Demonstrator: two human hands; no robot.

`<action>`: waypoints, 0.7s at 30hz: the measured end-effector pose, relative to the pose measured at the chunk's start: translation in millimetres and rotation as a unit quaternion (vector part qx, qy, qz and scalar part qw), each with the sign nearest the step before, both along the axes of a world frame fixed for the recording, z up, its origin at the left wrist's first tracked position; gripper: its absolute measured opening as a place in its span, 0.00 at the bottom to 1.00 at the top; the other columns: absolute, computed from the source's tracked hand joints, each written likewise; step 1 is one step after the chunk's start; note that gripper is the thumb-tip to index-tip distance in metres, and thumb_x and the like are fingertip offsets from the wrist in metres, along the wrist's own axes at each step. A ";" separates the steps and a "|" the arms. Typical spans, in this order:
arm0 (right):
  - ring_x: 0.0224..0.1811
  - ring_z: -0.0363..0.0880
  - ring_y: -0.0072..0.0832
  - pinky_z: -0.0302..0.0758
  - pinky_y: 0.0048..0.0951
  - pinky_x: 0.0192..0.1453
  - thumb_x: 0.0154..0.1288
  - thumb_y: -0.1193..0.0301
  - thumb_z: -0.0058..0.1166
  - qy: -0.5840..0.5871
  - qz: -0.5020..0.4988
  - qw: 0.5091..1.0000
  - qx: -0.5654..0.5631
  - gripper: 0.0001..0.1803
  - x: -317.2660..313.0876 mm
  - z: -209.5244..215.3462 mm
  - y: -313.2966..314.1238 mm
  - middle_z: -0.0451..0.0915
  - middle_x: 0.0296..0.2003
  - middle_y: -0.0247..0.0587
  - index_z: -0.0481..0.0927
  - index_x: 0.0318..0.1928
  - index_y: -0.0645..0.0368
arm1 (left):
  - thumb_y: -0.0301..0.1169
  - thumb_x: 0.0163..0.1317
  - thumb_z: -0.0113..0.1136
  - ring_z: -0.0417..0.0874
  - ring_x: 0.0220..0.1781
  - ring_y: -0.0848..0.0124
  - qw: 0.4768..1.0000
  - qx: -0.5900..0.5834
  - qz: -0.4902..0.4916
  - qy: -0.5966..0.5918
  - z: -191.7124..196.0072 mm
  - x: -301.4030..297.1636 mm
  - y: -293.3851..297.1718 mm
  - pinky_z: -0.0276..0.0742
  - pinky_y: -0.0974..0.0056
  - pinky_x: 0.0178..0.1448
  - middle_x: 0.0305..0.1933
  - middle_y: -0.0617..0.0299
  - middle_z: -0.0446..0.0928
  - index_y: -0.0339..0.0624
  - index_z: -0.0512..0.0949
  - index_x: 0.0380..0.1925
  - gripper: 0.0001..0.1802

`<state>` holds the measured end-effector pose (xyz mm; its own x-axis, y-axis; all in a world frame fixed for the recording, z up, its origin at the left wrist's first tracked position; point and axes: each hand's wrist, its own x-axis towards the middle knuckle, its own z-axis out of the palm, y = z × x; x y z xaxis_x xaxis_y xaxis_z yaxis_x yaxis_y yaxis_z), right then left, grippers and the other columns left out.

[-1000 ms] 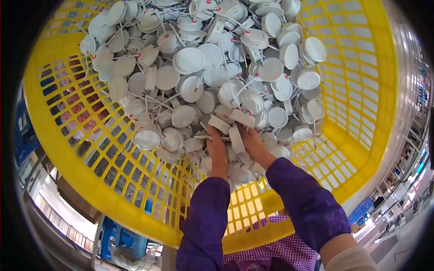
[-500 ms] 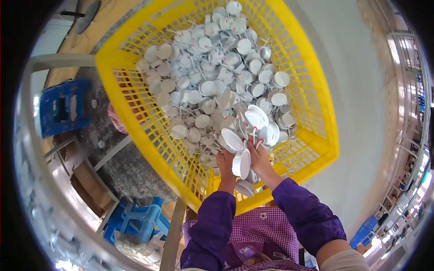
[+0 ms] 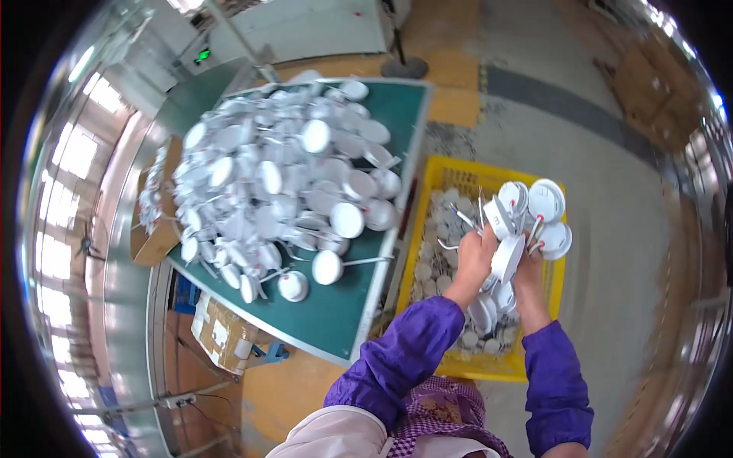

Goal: Transferring round light fixture components from a yellow plastic crate onto an assembly table.

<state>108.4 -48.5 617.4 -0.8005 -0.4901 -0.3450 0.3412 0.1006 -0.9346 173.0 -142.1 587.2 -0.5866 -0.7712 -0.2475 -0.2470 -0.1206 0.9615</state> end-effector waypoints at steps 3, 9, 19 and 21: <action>0.43 0.74 0.20 0.71 0.25 0.45 0.74 0.64 0.38 0.007 0.069 0.994 -0.080 0.17 34.9 76.1 -89.8 0.76 0.42 0.36 0.72 0.53 0.62 | 0.46 0.64 0.42 0.79 0.31 0.44 0.987 -0.078 0.096 0.103 89.9 48.0 -80.4 0.69 0.49 0.35 0.25 0.37 0.75 0.30 0.75 0.24 0.27; 0.38 0.74 0.21 0.71 0.27 0.41 0.73 0.61 0.38 0.119 0.245 0.945 -0.178 0.17 131.4 182.2 -281.2 0.76 0.36 0.34 0.74 0.47 0.61 | 0.48 0.65 0.50 0.75 0.32 0.68 0.953 -0.186 0.222 0.088 193.1 163.7 -258.7 0.69 0.59 0.36 0.29 0.52 0.76 0.28 0.74 0.37 0.26; 0.38 0.76 0.26 0.73 0.30 0.43 0.64 0.67 0.50 0.203 0.459 0.836 -0.222 0.14 249.3 144.1 -527.1 0.81 0.37 0.39 0.79 0.44 0.63 | 0.37 0.65 0.43 0.75 0.34 0.51 0.802 -0.326 0.455 0.206 201.9 300.9 -430.5 0.68 0.54 0.44 0.29 0.44 0.76 0.25 0.77 0.32 0.22; 0.40 0.76 0.24 0.73 0.28 0.46 0.60 0.71 0.55 0.186 0.460 0.847 -0.192 0.14 256.4 127.0 -540.9 0.81 0.39 0.37 0.79 0.46 0.61 | 0.33 0.66 0.45 0.72 0.42 0.50 0.797 -0.297 0.471 0.235 171.9 310.3 -440.8 0.66 0.54 0.51 0.37 0.44 0.74 0.26 0.77 0.38 0.18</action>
